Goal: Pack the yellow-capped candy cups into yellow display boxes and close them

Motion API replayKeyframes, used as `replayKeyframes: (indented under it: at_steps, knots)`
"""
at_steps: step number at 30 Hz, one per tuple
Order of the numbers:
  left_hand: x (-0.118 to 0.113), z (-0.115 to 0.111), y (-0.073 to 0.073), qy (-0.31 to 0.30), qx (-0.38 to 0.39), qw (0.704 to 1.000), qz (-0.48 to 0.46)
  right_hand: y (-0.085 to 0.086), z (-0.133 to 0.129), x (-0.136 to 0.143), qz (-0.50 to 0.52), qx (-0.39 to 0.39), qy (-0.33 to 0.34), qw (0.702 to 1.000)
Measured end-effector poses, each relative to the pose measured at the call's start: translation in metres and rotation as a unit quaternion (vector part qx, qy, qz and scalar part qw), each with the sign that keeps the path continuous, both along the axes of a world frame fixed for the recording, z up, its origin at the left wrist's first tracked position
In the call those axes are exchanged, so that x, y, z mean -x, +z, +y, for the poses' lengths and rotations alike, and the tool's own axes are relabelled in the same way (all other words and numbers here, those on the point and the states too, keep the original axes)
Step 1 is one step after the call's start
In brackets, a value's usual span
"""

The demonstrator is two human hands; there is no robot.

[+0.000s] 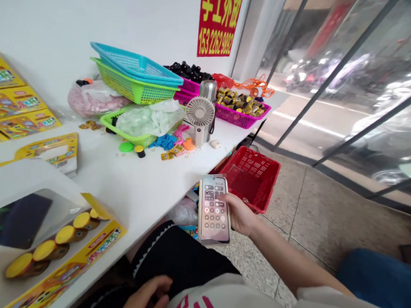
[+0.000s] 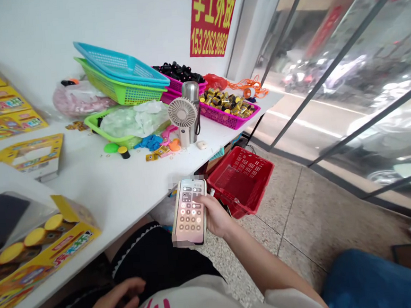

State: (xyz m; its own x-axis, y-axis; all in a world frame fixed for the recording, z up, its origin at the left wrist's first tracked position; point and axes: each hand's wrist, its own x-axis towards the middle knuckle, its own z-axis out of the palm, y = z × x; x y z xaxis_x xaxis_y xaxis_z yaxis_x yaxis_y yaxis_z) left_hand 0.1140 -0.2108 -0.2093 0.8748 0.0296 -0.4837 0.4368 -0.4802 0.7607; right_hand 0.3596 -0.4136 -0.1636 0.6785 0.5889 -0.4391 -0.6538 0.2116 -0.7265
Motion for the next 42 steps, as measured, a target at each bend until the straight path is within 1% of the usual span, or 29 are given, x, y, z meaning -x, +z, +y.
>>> replayKeyframes:
  at_steps: [2,4,7,10,12,13,15,16,18,20,22,23,24,25,26,29,31,35,38,42]
  knots:
    - [-0.016,-0.007,0.009,0.027,0.015,0.999,-0.036,0.000,0.009,0.008,-0.012,0.006,0.005,1.000]
    - [-0.031,-0.012,0.020,0.036,0.040,0.996,-0.076,0.002,0.017,0.017,-0.020,0.008,0.016,1.000]
    - [-0.048,-0.017,0.039,0.014,0.086,0.989,-0.116,0.004,0.028,0.027,-0.028,0.009,0.037,0.999]
    - [-0.053,-0.019,0.055,-0.001,0.109,0.987,-0.119,0.003,0.034,0.034,-0.036,0.006,0.042,0.998]
    - [-0.051,-0.019,0.059,-0.002,0.116,0.987,-0.111,-0.001,0.035,0.035,-0.036,0.004,0.038,0.999]
    - [-0.051,-0.019,0.058,0.001,0.123,0.986,-0.110,-0.003,0.036,0.035,-0.034,0.001,0.036,0.999]
    - [-0.050,-0.020,0.053,0.020,0.145,0.983,-0.109,-0.007,0.035,0.035,-0.030,-0.006,0.032,0.999]
    - [-0.050,-0.020,0.050,0.042,0.164,0.980,-0.107,-0.008,0.035,0.035,-0.029,-0.013,0.031,0.999]
    - [-0.054,-0.022,0.041,0.104,0.240,0.961,-0.091,-0.008,0.035,0.036,-0.034,-0.028,0.035,0.998]
    - [-0.059,-0.026,0.036,0.162,0.356,0.918,-0.066,-0.006,0.037,0.039,-0.043,-0.046,0.046,0.997]
    - [-0.065,-0.030,0.037,0.186,0.460,0.867,-0.050,-0.003,0.039,0.042,-0.054,-0.059,0.061,0.995]
    - [-0.067,-0.032,0.039,0.189,0.491,0.849,-0.047,-0.001,0.040,0.044,-0.058,-0.064,0.068,0.994]
    - [-0.069,-0.034,0.042,0.191,0.506,0.840,-0.047,0.000,0.041,0.046,-0.063,-0.069,0.075,0.993]
    - [-0.070,-0.036,0.045,0.195,0.509,0.837,-0.048,0.002,0.042,0.048,-0.066,-0.073,0.082,0.992]
    - [-0.071,-0.038,0.049,0.200,0.501,0.840,-0.051,0.003,0.043,0.049,-0.071,-0.079,0.087,0.991]
    - [-0.072,-0.042,0.057,0.228,0.434,0.869,-0.071,0.005,0.046,0.052,-0.085,-0.095,0.096,0.987]
    - [-0.073,-0.045,0.058,0.248,0.398,0.879,-0.083,0.007,0.048,0.054,-0.093,-0.103,0.100,0.985]
    - [-0.074,-0.046,0.055,0.270,0.377,0.881,-0.094,0.011,0.049,0.056,-0.106,-0.107,0.116,0.982]
    - [-0.072,-0.044,0.051,0.253,0.386,0.881,-0.102,0.014,0.049,0.055,-0.103,-0.113,0.122,0.981]
    - [-0.066,-0.039,0.052,0.204,0.437,0.869,-0.110,0.016,0.050,0.051,-0.090,-0.125,0.125,0.980]
